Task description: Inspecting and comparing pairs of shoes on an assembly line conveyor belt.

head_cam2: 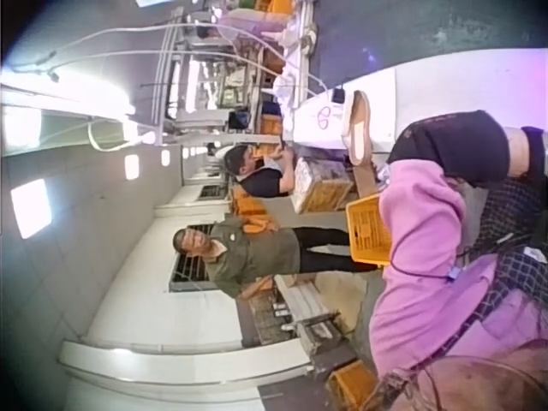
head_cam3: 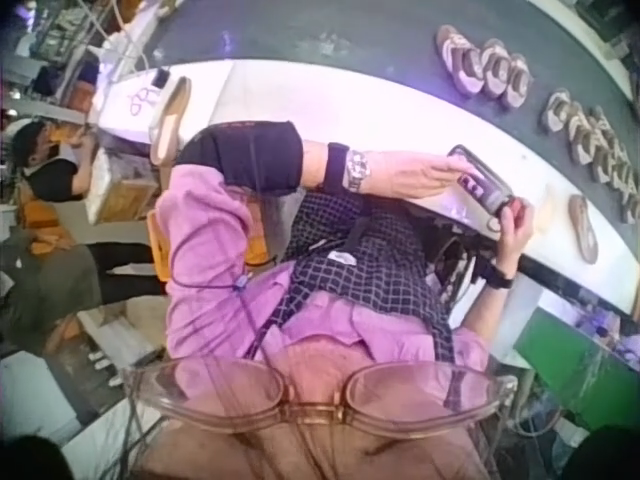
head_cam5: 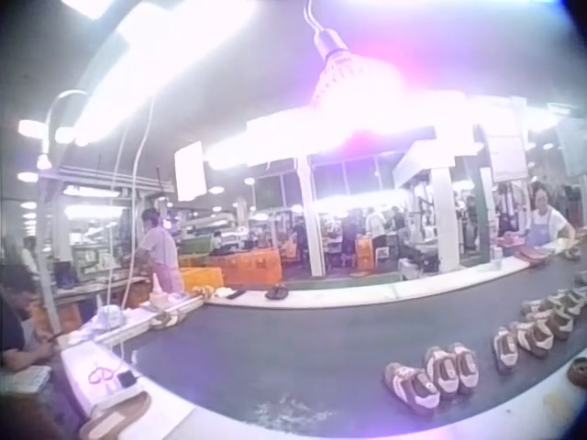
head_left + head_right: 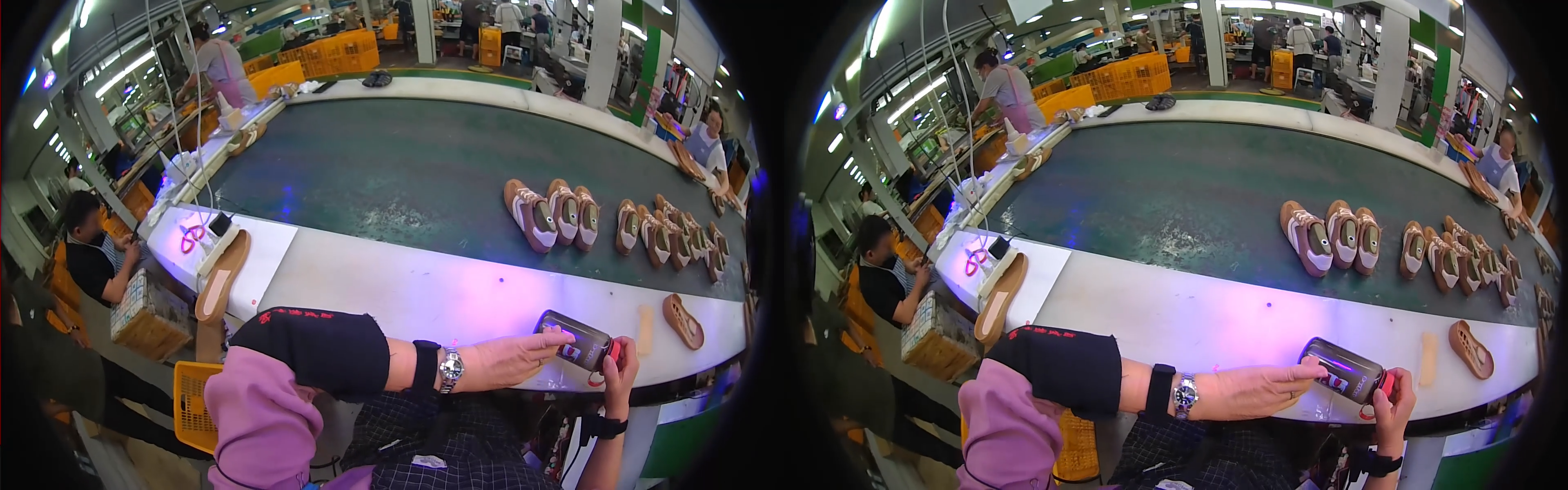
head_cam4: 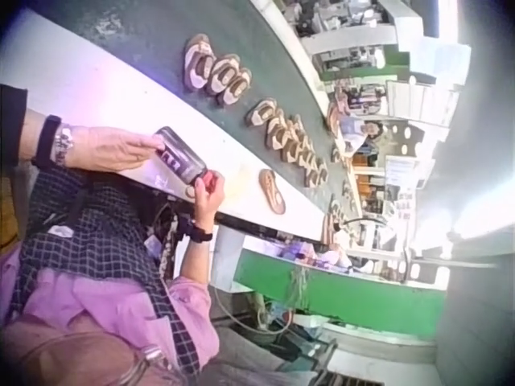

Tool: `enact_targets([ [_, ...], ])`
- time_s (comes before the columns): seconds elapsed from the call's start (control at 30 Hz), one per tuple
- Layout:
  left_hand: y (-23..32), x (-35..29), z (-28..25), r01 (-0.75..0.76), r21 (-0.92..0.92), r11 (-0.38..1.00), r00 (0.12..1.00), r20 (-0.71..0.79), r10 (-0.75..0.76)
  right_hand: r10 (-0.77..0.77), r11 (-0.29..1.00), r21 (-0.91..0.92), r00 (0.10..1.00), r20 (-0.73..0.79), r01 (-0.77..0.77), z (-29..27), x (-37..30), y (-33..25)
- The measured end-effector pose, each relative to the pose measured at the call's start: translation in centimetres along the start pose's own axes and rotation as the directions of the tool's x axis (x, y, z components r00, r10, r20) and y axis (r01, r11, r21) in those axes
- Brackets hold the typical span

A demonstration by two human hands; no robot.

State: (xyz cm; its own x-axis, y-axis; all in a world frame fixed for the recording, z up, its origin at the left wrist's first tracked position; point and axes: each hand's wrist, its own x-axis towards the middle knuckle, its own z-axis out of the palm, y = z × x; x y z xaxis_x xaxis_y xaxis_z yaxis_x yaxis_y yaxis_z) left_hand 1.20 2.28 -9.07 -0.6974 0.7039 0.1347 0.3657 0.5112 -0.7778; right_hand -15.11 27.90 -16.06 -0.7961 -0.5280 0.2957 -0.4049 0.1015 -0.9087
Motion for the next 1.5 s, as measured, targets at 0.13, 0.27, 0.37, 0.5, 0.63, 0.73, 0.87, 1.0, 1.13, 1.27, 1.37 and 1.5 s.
enact_targets([
  [0.13,-0.7,-0.4,0.1,-0.017,-0.059,0.998,0.999,0.043,0.020,0.126,0.990,0.067,0.992,0.023,-0.127,0.2,-0.7,-0.1],
  [0.27,-1.4,-1.0,0.6,0.008,-0.106,0.994,1.000,0.014,-0.006,0.106,0.991,0.083,0.994,0.019,-0.108,-0.1,-1.2,1.4],
  [0.37,-1.4,-1.6,1.3,0.000,-0.165,0.986,0.999,0.052,0.009,0.147,0.983,0.112,0.989,0.009,-0.147,-0.2,-1.4,1.6],
  [0.5,-1.4,-2.5,2.0,0.012,-0.138,0.990,0.994,0.106,0.003,0.181,0.977,0.113,0.983,0.016,-0.181,-0.2,-1.2,0.8],
  [0.63,-1.7,-3.6,2.6,0.035,-0.137,0.990,0.994,0.112,-0.020,0.176,0.981,0.084,0.984,0.005,-0.176,-0.6,-1.1,1.8],
  [0.73,-1.4,-4.5,3.4,0.057,-0.189,0.980,0.988,0.149,-0.029,0.174,0.982,0.077,0.985,-0.008,-0.173,-0.5,-1.0,1.9],
  [0.87,-1.7,-5.5,3.6,0.076,-0.196,0.978,0.988,0.148,-0.047,0.155,0.985,0.072,0.988,0.008,-0.155,-0.3,-0.8,2.0],
  [1.0,-1.8,-6.2,3.5,0.073,-0.227,0.971,0.973,0.228,-0.020,0.176,0.983,0.054,0.984,0.037,-0.177,-0.3,-0.7,1.8],
  [1.13,-1.8,-6.8,3.7,0.112,-0.224,0.968,0.985,0.155,-0.078,0.149,0.988,0.034,0.989,0.004,-0.149,0.0,-0.7,2.3],
  [1.27,-1.7,-6.9,3.9,0.121,-0.259,0.958,0.985,0.149,-0.084,0.156,0.988,0.015,0.988,0.016,-0.156,-0.5,-0.8,2.6],
  [1.37,-1.6,-6.8,4.2,0.136,-0.281,0.950,0.984,0.153,-0.095,0.156,0.987,0.041,0.988,0.013,-0.156,-0.6,-0.9,2.8],
  [1.5,-1.6,-6.7,4.3,0.140,-0.332,0.933,0.982,0.168,-0.088,0.187,0.976,0.110,0.982,0.014,-0.188,-0.4,-1.0,2.2],
])
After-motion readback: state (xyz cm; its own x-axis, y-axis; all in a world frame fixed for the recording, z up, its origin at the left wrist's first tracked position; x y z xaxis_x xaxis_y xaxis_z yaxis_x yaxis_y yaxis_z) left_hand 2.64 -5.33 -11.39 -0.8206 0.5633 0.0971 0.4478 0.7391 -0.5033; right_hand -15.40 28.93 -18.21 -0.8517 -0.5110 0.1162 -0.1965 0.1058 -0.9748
